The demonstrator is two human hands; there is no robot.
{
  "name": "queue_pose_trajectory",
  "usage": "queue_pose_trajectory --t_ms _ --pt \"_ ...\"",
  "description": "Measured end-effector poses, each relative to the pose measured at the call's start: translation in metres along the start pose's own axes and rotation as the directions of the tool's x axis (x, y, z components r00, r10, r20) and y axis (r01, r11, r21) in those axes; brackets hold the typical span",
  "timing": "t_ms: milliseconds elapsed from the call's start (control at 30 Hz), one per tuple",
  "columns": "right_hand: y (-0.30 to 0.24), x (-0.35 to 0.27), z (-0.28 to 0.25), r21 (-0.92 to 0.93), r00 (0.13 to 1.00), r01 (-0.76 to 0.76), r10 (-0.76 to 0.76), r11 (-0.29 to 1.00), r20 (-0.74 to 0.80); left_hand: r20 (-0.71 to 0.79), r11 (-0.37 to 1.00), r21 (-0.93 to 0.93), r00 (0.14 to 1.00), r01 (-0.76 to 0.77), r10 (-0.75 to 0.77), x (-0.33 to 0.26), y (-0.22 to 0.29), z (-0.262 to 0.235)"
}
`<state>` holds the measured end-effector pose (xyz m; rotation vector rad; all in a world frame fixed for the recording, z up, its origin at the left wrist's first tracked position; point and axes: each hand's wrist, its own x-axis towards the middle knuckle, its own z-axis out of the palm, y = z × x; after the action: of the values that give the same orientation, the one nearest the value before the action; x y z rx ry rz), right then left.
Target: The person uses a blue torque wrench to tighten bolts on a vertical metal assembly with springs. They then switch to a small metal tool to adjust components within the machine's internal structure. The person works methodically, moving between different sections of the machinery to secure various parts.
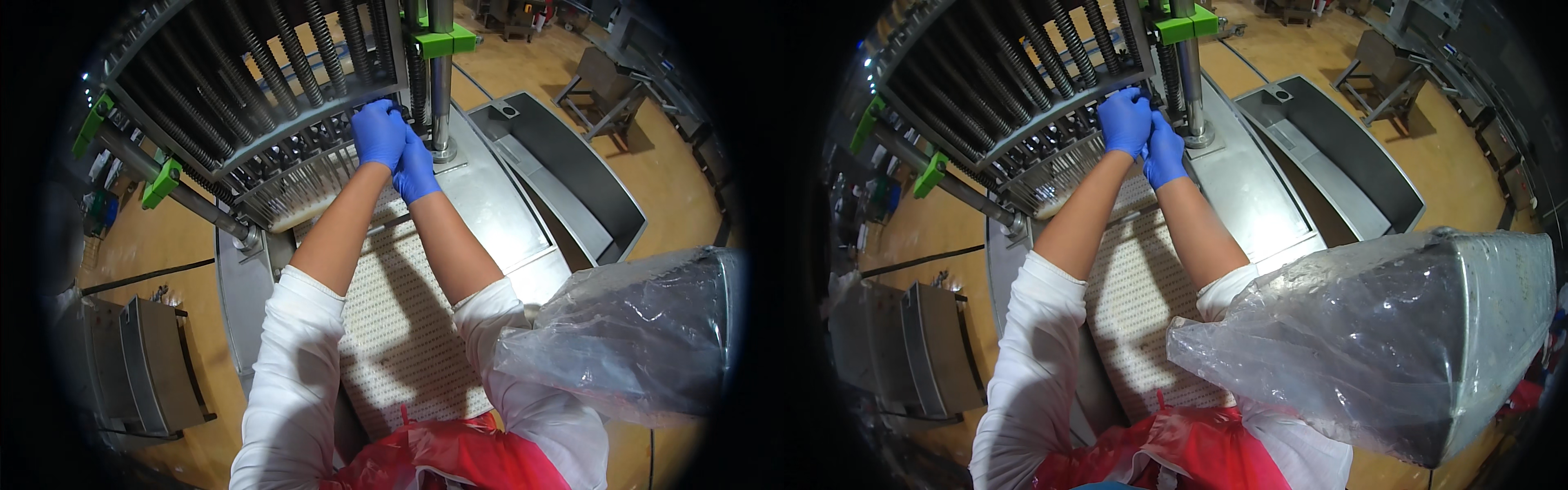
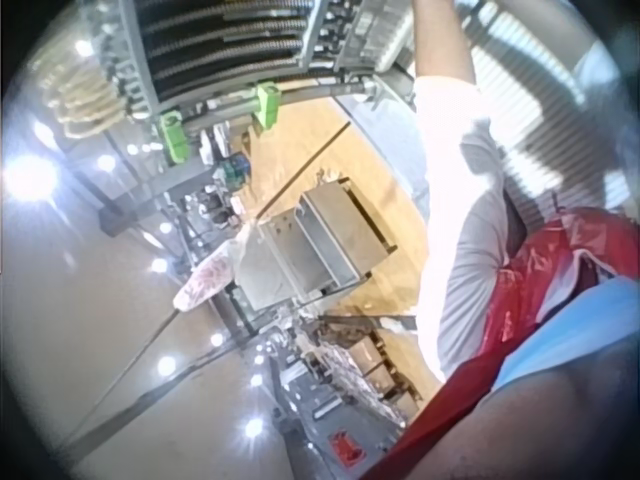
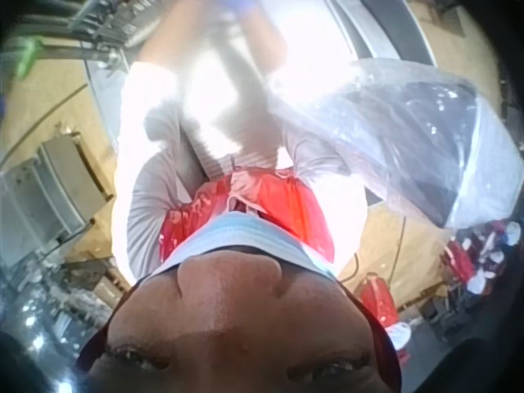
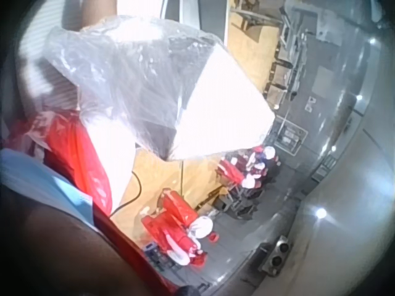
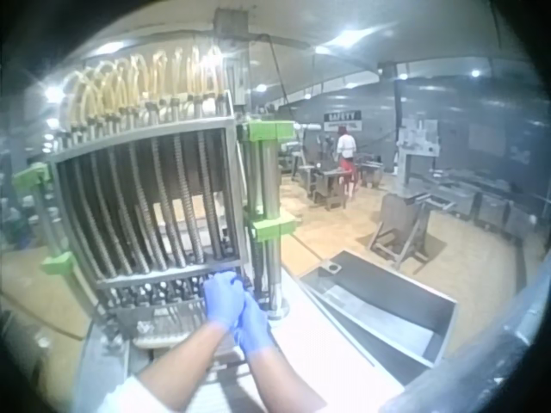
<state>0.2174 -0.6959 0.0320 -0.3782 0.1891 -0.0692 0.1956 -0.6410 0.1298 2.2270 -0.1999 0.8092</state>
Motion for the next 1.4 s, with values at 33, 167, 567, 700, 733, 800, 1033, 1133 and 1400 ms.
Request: queue_pose_trajectory --t_ms 33,167,567,700,733,800,1033,1133,1400 --pt "0.0 -0.002 0.001 -0.006 1.0 0.016 -0.016 1.0 -0.014 0.002 1.0 -0.006 1.0 -0.012 0.012 -0.003 -0.002 0.0" --pt "-0.004 -0.003 0.006 -0.047 0.998 0.036 -0.038 0.998 -0.047 0.033 0.999 0.011 0.999 -0.033 0.033 0.0 0.002 0.0" --pt "-0.011 -0.015 0.016 -0.397 0.973 0.162 -0.213 0.903 -0.09 -0.012 0.992 -0.122 1.0 -0.03 0.029 0.005 0.006 -0.006" --pt "-0.011 -0.022 0.024 -0.385 0.958 0.263 -0.287 0.885 -0.004 -0.003 0.973 -0.229 1.0 0.006 -0.007 -0.002 0.012 -0.027" --pt "-0.005 -0.03 0.03 -0.383 0.96 0.258 -0.28 0.887 -0.002 -0.049 0.961 -0.276 0.999 0.002 -0.016 -0.002 0.006 -0.04" --pt "-0.018 -0.022 0.029 -0.353 0.965 0.23 -0.261 0.907 -0.043 -0.053 0.96 -0.279 0.999 -0.025 0.011 0.013 0.02 -0.048" --pt "-0.018 -0.023 0.036 -0.321 0.989 0.107 -0.135 0.941 -0.065 0.193 0.967 0.077 0.955 -0.244 0.225 0.07 0.015 -0.056" --pt "-0.021 -0.019 0.033 -0.3 0.987 0.125 -0.15 0.946 -0.064 0.198 0.973 0.094 0.962 -0.211 0.19 0.069 0.019 -0.052" --pt "-0.017 -0.019 0.033 -0.322 0.988 0.126 -0.148 0.938 -0.045 0.162 0.853 0.302 0.905 -0.425 0.394 0.055 0.012 -0.042"
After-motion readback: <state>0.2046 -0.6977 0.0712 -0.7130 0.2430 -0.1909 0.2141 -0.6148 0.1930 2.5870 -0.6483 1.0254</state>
